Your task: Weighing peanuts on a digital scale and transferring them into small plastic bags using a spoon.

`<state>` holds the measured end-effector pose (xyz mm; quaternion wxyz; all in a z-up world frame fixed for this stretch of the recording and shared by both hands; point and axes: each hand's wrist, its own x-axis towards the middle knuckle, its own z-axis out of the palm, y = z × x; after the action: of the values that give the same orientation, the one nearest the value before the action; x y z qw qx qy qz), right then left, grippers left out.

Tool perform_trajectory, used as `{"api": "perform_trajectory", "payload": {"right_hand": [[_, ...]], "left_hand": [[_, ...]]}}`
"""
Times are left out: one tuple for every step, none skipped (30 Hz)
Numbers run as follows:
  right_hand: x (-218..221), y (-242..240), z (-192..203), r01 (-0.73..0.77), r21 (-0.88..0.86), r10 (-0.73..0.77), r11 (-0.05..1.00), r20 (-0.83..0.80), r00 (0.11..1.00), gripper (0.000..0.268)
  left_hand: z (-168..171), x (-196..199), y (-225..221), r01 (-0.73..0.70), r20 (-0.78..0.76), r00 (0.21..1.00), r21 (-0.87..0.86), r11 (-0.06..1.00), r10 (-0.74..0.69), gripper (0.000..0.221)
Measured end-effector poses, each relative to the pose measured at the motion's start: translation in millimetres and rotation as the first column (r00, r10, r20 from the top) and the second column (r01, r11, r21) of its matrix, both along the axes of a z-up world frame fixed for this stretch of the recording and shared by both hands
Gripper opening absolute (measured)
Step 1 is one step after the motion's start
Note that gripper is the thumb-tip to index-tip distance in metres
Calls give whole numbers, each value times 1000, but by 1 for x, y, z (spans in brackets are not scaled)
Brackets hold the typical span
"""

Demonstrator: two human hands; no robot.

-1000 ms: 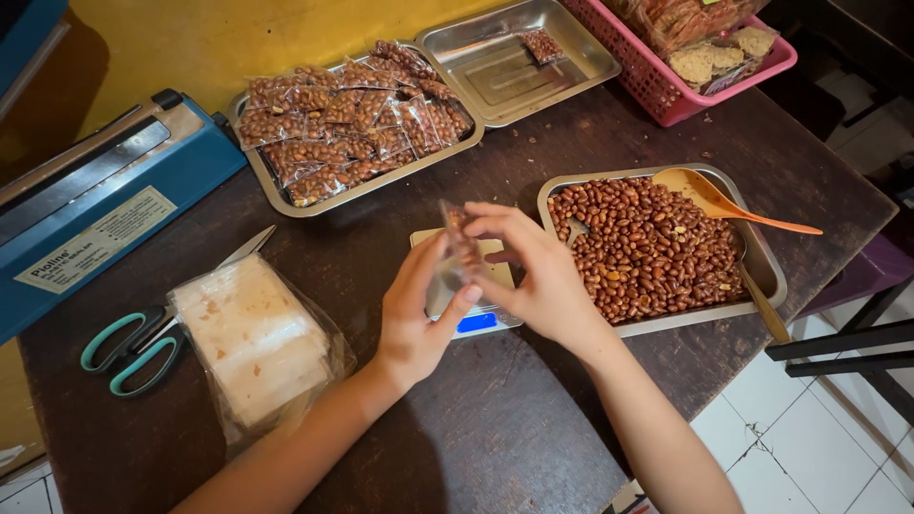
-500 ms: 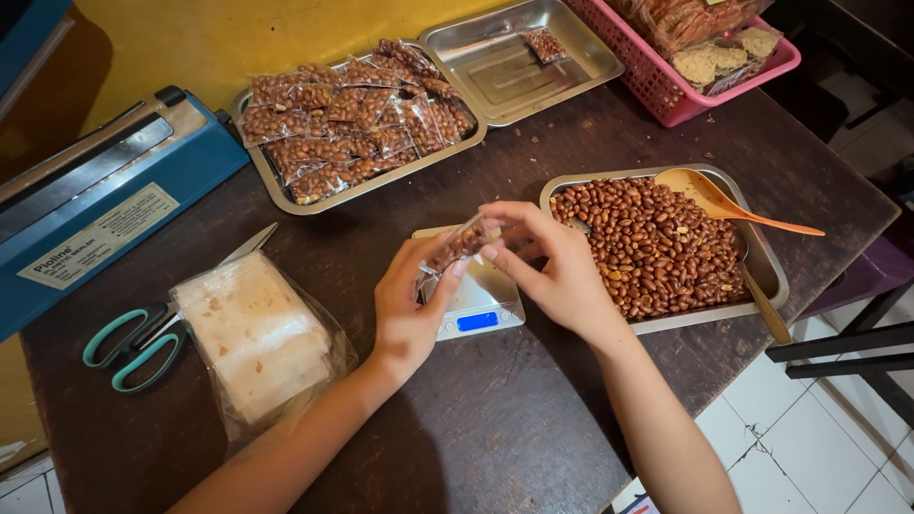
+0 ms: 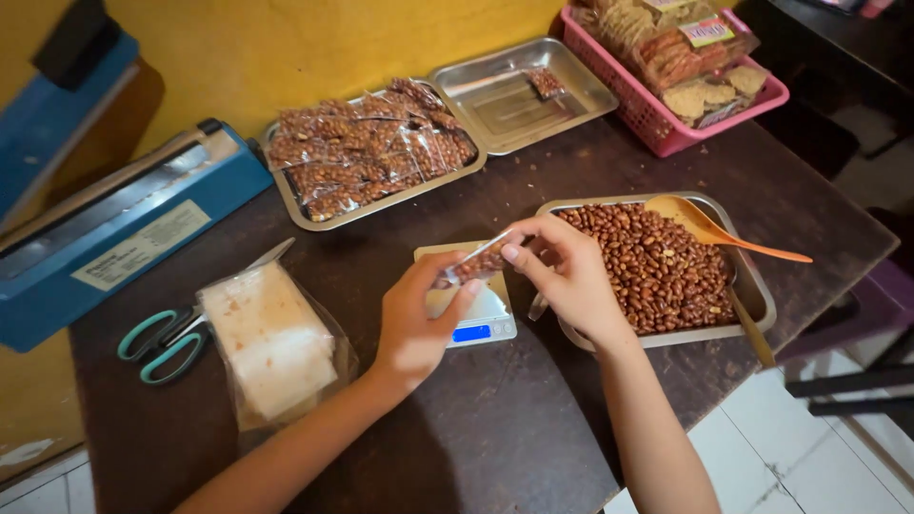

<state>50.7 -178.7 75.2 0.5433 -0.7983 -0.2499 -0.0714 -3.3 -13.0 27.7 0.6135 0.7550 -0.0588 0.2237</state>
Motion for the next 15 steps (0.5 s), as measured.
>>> {"api": "perform_trajectory", "payload": {"right_hand": [[-1,-2,1,-13,8,13,1000,5,1000,14],[-2,-4,1,0,40,1,999,-22,1000,15],[-1,-5,3,11,71,-8,997,-48,999,17],[0,-4,3,-5,80,8,997,-39,999,17],[-1,-4,3,19,83,-14,996,-52,999,15],[-2,-3,3,42,85,-37,995,-66,997,14],[-2,-5,3,25,88,-20,996,-62,998,14],[-1,-6,3,80,89,-76,993,-48,996,11],[1,-7,3,140,93,-137,986,-31,990,10],[2,-9,2,128,98,-126,987,-26,992,10],[4,-12,1,185,107,-187,977,5,982,9],[5,-16,0,242,119,-247,963,35,968,8],[4,-17,2,238,124,-245,963,43,969,8],[3,-19,4,280,143,-291,949,58,955,8],[3,-20,6,324,169,-340,931,74,938,8]], "left_hand": [[7,-2,-2,-13,5,1000,8,1000,13,30],[15,-3,-3,17,-113,993,-112,994,-30,31],[22,-4,-5,30,-219,972,-235,971,-83,32],[21,1,-3,17,-212,975,-227,974,-67,32],[18,5,-2,22,-249,964,-284,959,-96,31],[14,8,-2,25,-282,951,-340,940,-128,30],[17,10,-1,11,-279,954,-337,941,-111,30],[20,11,0,-5,-327,937,-358,934,-120,31],[24,13,1,-15,-371,919,-377,926,-136,31],[25,20,4,-24,-365,923,-373,928,-123,31],[26,26,6,-14,-343,935,-294,956,-91,31],[27,34,8,-8,-319,946,-212,977,-61,31],[27,44,12,-9,-311,949,-209,978,-58,31],[27,55,15,8,-254,965,-237,971,-70,40],[29,67,20,30,-194,978,-259,965,-82,49]]}}
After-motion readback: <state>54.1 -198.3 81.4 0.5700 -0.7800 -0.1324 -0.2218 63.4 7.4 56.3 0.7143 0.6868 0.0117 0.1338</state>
